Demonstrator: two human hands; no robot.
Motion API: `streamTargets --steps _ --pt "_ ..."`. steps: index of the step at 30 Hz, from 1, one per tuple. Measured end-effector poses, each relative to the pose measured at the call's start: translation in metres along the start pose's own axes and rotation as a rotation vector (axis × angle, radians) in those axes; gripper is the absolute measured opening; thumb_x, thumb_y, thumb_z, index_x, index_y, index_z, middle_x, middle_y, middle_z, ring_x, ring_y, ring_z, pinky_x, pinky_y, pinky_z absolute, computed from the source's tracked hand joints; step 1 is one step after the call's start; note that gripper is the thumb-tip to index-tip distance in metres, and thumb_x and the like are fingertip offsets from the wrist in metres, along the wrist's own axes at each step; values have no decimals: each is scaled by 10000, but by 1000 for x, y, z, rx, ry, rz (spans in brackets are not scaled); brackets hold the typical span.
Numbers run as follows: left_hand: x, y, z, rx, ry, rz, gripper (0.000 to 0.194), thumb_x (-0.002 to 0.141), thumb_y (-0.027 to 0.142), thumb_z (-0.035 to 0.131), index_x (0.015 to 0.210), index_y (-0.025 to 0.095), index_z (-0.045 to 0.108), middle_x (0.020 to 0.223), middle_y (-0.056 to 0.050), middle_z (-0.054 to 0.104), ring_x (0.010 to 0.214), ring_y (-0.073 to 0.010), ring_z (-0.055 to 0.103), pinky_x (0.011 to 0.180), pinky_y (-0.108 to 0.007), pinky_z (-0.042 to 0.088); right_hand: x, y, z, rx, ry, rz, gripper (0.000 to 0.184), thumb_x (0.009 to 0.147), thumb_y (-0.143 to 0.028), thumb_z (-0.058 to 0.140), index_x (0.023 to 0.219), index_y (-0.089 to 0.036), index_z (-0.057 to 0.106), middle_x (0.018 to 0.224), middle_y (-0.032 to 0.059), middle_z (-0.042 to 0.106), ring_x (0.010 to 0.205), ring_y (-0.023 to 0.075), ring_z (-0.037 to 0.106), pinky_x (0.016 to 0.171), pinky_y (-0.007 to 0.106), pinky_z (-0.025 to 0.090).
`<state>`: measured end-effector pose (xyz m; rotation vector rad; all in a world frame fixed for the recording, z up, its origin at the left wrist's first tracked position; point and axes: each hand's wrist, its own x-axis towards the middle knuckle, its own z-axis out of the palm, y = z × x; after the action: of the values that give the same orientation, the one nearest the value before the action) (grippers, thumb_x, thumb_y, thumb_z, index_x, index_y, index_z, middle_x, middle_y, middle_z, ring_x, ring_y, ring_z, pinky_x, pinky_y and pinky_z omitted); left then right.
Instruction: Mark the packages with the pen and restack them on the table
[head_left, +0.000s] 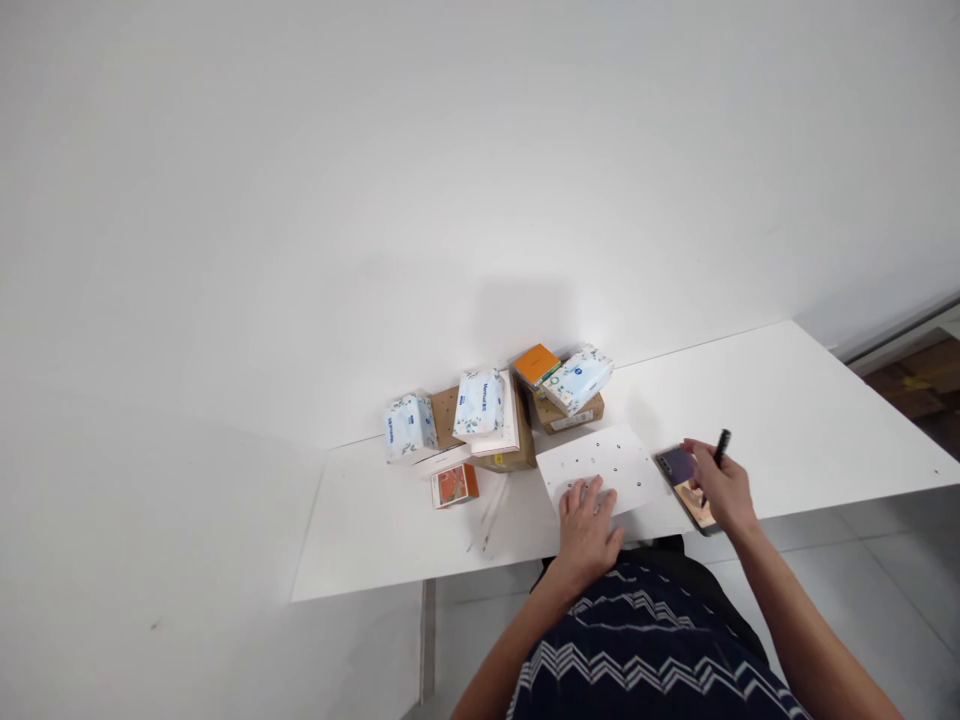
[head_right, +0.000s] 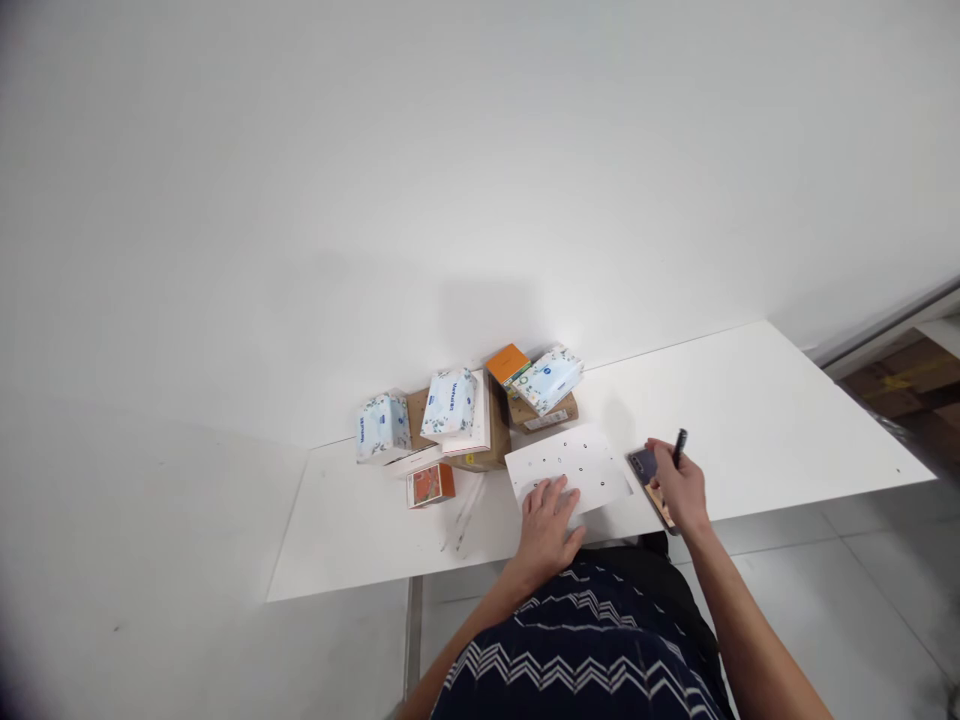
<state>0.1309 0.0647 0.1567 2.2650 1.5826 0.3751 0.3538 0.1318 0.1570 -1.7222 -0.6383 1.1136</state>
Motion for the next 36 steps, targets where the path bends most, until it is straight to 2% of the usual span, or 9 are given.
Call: streamTargets --steps 3,6,9,12,17,19,24,28,36 --pt "4 -1 3 21 59 16 439 799 320 604 1232 250 577 1349 -96 533 1192 -351 450 945 -506 384 -5 -29 -1 310 27 -46 294 741 -425 634 873 -167 686 970 62 692 434 43 384 505 260 469" --pt "11 -3 7 21 157 54 280 835 280 567 1098 228 645 1229 -98 598 1136 -309 486 933 -463 403 -9 -40 6 406 -27 -68 340 798 -487 538 825 -177 677 945 77 683 600 127 569 612 300 512" --pt "20 -5 11 3 232 111 205 859 234 529 1002 211 674 1134 -106 627 1106 -273 515 949 -423 415 -14 -34 21 181 -52 -154 469 854 -553 415 810 -167 679 736 69 656 632 175 598 623 310 497" --pt "25 -7 12 14 263 128 233 864 229 518 1043 212 666 1133 -111 627 1114 -270 527 964 -427 423 -21 -19 43 -55 -150 -268 512 892 -560 347 877 -169 677 616 35 616 610 181 588 649 321 492" --pt "28 -10 15 79 266 96 349 863 267 522 1190 180 607 1243 -146 592 1192 -307 500 1021 -477 395 -24 6 71 -209 -354 -514 326 843 -464 478 905 -199 657 877 70 706 832 216 649 804 354 508" --pt "29 -11 16 93 242 87 380 860 266 521 1220 167 591 1272 -153 583 1212 -321 489 1032 -488 384 -21 14 75 -298 -362 -580 248 808 -409 512 891 -211 636 891 62 703 822 212 649 801 350 507" --pt "30 -10 14 74 184 68 412 875 276 489 1272 195 562 1315 -114 574 1239 -323 478 1047 -490 360 -17 22 73 -462 -241 -507 217 828 -406 452 826 -225 571 755 38 685 662 194 624 684 321 501" --pt "31 -9 13 64 186 65 428 865 288 500 1277 190 562 1318 -110 575 1239 -321 476 1046 -480 356 -19 20 70 -520 -298 -533 255 865 -426 398 759 -236 529 682 20 653 616 186 609 647 303 481" --pt "31 -11 15 79 179 67 477 849 292 508 1313 188 534 1323 -112 573 1233 -324 481 1041 -476 352 -17 24 74 -578 -349 -585 250 866 -395 382 755 -237 540 701 27 657 653 188 617 646 292 478"
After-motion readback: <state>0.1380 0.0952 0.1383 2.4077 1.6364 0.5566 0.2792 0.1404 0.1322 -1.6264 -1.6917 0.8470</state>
